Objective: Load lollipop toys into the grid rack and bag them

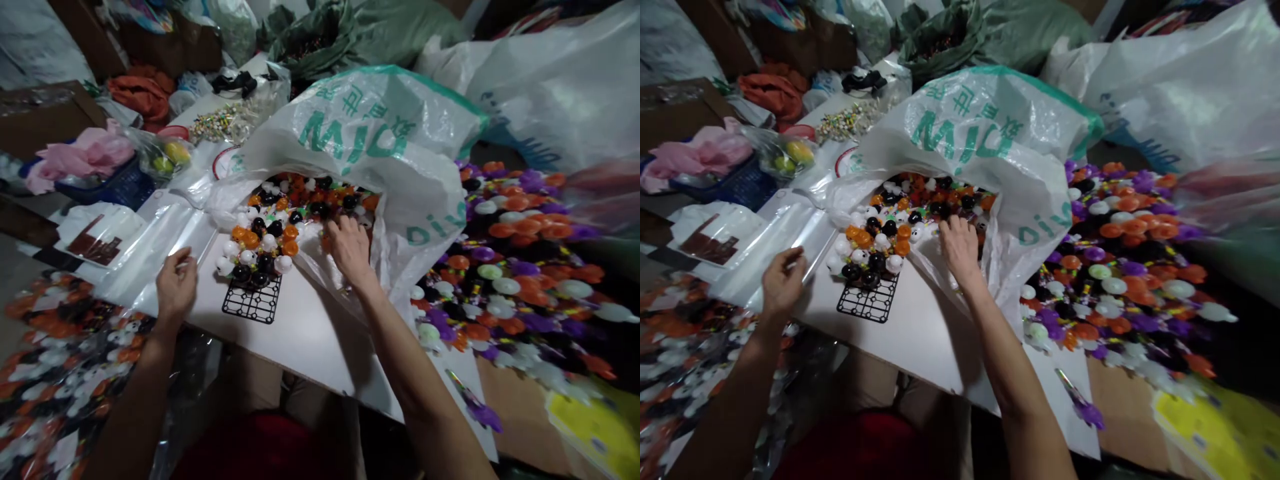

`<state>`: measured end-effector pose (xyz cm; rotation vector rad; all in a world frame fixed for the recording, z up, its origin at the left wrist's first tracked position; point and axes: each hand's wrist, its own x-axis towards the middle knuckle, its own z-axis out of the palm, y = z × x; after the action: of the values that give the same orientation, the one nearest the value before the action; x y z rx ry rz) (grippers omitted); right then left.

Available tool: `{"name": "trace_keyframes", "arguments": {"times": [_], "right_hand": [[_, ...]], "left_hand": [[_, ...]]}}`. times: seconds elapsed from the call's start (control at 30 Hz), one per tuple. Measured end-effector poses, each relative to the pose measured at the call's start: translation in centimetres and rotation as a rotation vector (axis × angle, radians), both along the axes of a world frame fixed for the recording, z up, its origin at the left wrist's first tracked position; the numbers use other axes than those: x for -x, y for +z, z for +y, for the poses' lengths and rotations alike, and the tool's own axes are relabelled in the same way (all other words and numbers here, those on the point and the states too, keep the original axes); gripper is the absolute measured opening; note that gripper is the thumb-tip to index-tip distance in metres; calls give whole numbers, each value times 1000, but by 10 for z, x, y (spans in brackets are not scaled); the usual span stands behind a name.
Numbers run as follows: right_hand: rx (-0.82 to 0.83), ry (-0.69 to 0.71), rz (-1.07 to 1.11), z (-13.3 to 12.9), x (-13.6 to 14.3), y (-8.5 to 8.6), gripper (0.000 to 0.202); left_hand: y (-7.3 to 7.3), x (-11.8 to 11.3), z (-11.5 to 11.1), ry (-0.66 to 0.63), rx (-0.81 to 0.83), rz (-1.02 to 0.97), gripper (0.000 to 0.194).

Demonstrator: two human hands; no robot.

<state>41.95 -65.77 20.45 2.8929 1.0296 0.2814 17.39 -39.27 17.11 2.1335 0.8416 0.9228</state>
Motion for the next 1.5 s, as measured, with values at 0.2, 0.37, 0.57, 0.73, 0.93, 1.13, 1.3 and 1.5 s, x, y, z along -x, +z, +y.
{"name": "trace_keyframes", "arguments": {"times": [0.2,0.37,0.57,0.73,0.93,1.13,1.3,1.5], "right_hand": [[-224,80,159,-8,82,-18,28],[-494,120,448,37,149,-68,21],[-660,34,422,41,159,-107,21],[-979,-91,493,35,165,-114,31],[-1645,-418,876,29,142,-85,44],[-1241,-105,786,24,161,-68,35],[-1125,128,558,28,173,-57,17],[-1725,-324,456,-19,122,-36,29]], "left_hand": [[-51,-13,-25,-274,548,126,50],[-64,-19,-47,-211,403,296,27],[-83,-5,-64,-128,161,307,16],[-92,-1,-69,-161,50,245,12],[-85,-2,-68,-152,190,225,21],[-84,-2,-70,-172,296,183,28],[-85,-1,-71,-150,280,208,26],[-84,-2,-72,-151,278,202,24]]}}
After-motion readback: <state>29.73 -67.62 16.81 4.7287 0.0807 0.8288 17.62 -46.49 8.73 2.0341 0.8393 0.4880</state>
